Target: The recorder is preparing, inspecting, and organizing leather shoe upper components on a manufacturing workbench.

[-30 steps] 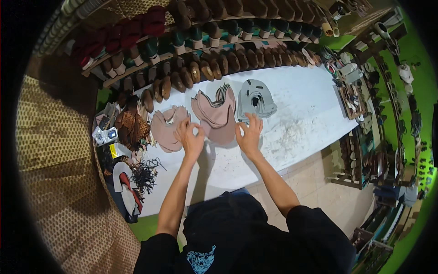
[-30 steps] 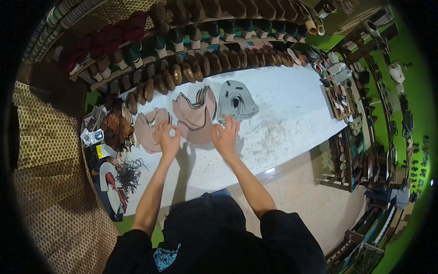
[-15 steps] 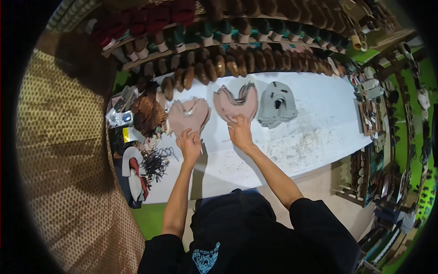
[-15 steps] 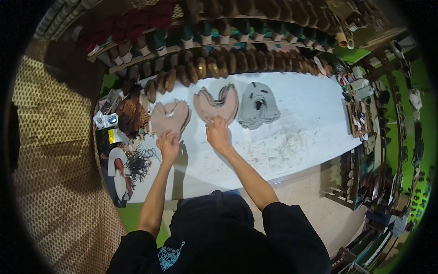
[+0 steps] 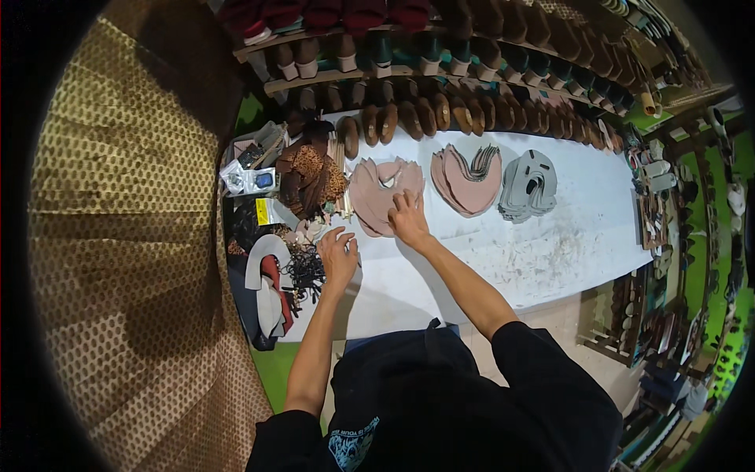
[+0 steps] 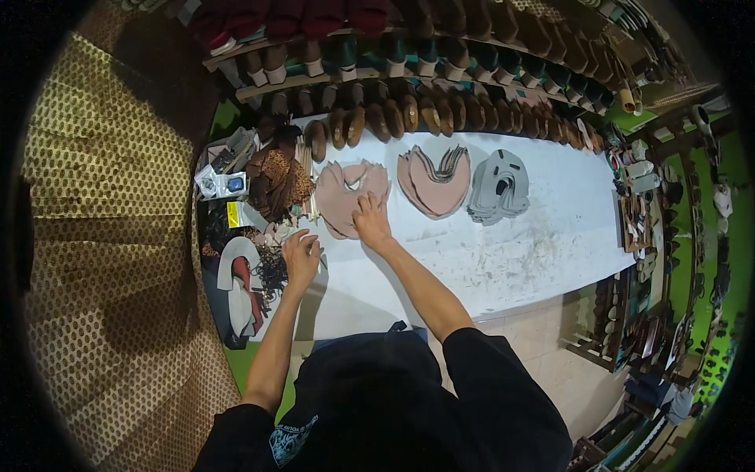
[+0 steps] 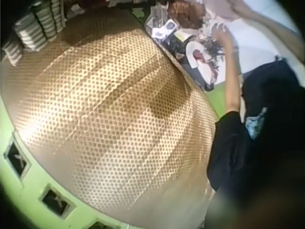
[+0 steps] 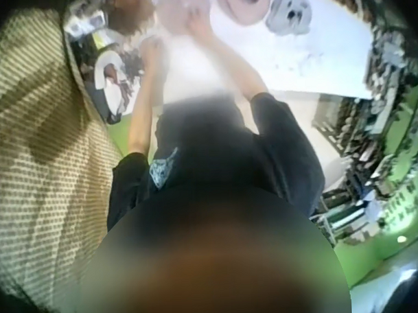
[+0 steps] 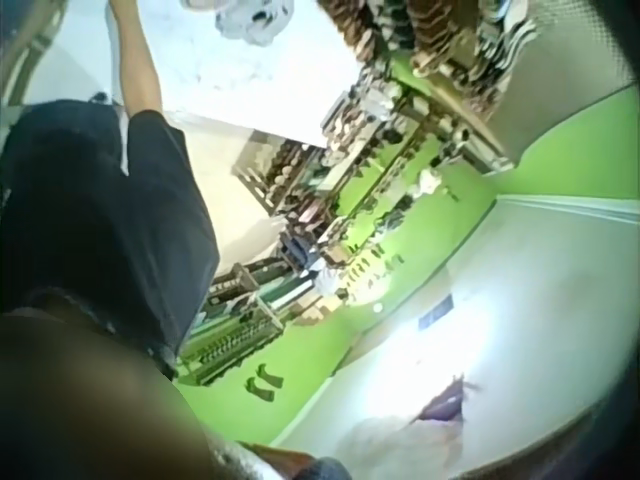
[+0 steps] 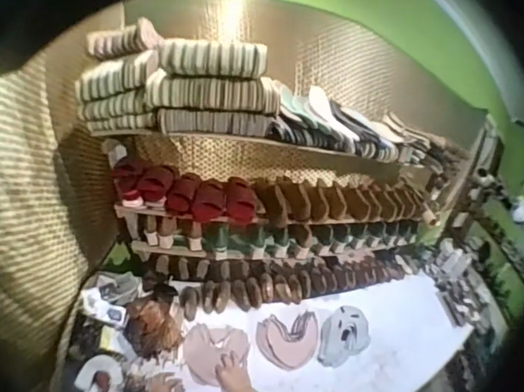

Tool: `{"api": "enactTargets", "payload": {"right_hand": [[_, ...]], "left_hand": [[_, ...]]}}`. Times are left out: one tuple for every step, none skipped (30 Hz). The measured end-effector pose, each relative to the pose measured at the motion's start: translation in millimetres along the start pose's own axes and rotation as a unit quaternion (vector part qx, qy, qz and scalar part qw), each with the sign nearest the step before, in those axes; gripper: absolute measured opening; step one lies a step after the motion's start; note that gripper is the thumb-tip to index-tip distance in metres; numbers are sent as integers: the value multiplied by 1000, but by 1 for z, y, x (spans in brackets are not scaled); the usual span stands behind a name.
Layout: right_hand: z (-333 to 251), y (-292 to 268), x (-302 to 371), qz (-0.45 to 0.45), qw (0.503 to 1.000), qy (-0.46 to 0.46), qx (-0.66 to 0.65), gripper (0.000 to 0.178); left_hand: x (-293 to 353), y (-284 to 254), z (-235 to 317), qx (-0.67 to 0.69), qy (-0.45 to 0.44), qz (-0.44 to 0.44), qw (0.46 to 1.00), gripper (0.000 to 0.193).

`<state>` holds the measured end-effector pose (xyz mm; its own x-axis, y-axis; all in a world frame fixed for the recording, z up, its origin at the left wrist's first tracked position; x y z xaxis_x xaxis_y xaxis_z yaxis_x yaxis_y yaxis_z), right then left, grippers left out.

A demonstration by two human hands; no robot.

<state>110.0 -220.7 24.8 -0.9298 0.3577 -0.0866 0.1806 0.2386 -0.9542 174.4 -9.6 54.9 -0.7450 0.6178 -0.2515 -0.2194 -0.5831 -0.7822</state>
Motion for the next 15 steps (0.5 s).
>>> {"api": "enactTargets", "payload": {"right_hand": [[4, 3, -2, -5, 1000, -1, -3, 15], [2, 2, -3, 2, 1000, -15, 5, 13], [0, 1, -6, 2, 1000, -13, 9, 13], [0, 0, -8, -29, 999, -21, 16, 14], [-1, -2, -10, -59, 998, -28, 23, 15], [0, -5, -13, -59, 998, -24, 28, 15], [0, -10, -17, -25, 999, -27, 16, 17], [4, -14, -18, 9, 1000, -27, 5, 19], [0, -20, -22, 6, 1000, -26, 6, 19], [-2, -28, -30, 14, 999, -35, 4, 21], [-6, -38, -39, 24, 999, -46, 1, 24], [-2, -43, -46, 24, 999, -44, 5, 24], [-1, -49, -53, 49, 997, -54, -15, 25], [2, -54, -61, 75, 994, -66, -35, 25], [4, -58, -69, 77, 994, -66, -34, 25]], "left_hand": [[-3, 2, -4, 11, 5, -2, 1000, 16], [-5, 1, -9, 12, 7, -16, 1000, 17], [-10, 2, -12, 16, 8, -16, 1000, 17], [-18, 4, -14, 13, 35, -20, 999, 18], [-27, 6, -14, 11, 63, -23, 998, 19], [-37, 9, -12, 18, 87, -31, 996, 27], [-49, 14, -9, 24, 90, -31, 995, 27], [-64, 19, 1, 15, 127, -27, 991, 31], [-76, 18, 7, 1, 157, -22, 987, 35], [-90, 18, 11, 17, 165, -35, 986, 40], [-103, 16, 14, 18, 164, -34, 986, 40], [-117, 19, 18, 12, 174, -49, 983, 39], [-131, 22, 23, 6, 185, -64, 981, 38], [-143, 30, 22, -11, 179, -76, 981, 29], [-154, 33, 19, -11, 180, -75, 981, 29]]}}
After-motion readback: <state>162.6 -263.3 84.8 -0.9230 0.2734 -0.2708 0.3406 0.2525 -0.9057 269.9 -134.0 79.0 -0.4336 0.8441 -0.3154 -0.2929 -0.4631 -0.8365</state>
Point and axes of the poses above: each hand's wrist, its own x-axis away from the middle knuckle, its own y-axis out of the palm, z = x × y, the point moved 2 cm from there along -x, towards the middle knuckle, and after that the axes turned 8 degrees about y, right-handed, at the moved point
